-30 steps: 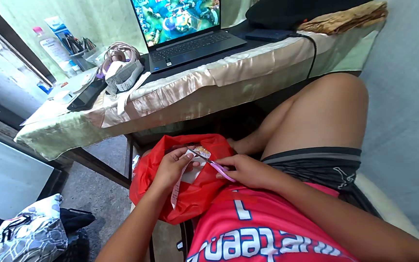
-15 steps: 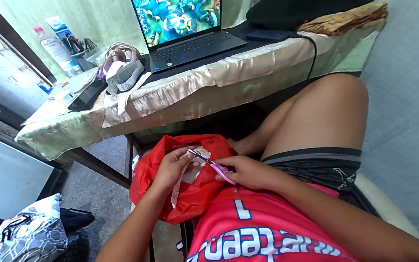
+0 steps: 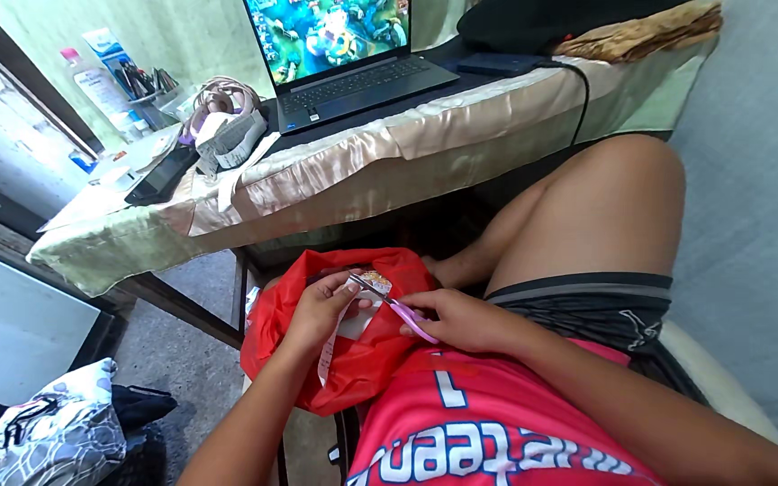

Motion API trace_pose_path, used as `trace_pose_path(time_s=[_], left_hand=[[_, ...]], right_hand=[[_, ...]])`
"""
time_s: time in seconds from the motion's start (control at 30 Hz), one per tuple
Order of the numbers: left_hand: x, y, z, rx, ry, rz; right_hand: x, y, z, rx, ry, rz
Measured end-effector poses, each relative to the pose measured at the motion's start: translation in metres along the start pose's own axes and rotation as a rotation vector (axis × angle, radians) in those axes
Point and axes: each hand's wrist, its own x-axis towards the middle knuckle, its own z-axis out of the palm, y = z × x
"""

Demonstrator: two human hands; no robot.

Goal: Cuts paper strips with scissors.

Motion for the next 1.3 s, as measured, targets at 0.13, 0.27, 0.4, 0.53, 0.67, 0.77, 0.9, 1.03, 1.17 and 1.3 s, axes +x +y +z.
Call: trace_pose_path(time_s=[0.13, 0.27, 0.4, 0.53, 0.67, 0.77, 0.9, 1.03, 1.17, 1.3], left_hand=[[0.0005, -0.0007, 0.0000, -0.013, -0.001, 0.005], [0.0006, -0.0010, -0.0003, -0.014, -0.007, 0.004], [0.0009, -0.0004, -0.0012, 0.003, -0.020, -0.008], [0.0007, -0.0004, -0.0009, 0.004, -0.021, 0.001], [0.0005, -0.0006, -0.0009, -0.009, -0.020, 0.001], [0.0009, -0.0024, -0.0016, -0.013, -0.022, 0.007], [0.0011, -0.0023, -0.0016, 0.007, -0.015, 0.006], [0.0009, -0.0016, -0.0019, 0.006, -0.022, 0.004], [0.0009, -0.0016, -0.0015, 0.007, -0.026, 0.009], [0.0007, -0.0011, -0.0008, 0.005, -0.026, 0.003]], right_hand=[[-0.0003, -0.0010, 0.0003, -0.003, 0.004, -0.013], [-0.0003, -0.0010, 0.0000, -0.006, -0.002, -0.013], [-0.0002, 0.0000, -0.0020, -0.023, -0.016, -0.016], [0.0009, 0.0033, -0.0017, -0.017, -0.007, -0.030], [0.0013, 0.0030, -0.0019, -0.004, -0.017, -0.022], [0.0014, 0.0029, -0.0016, -0.005, -0.017, -0.011], [0.0022, 0.0037, -0.0019, 0.009, -0.010, 0.004], [0.0021, 0.0052, -0.0027, 0.023, 0.015, -0.004], [0.0032, 0.0064, -0.0032, 0.043, -0.015, 0.002], [0.0038, 0.0064, -0.0025, 0.051, -0.059, -0.019]])
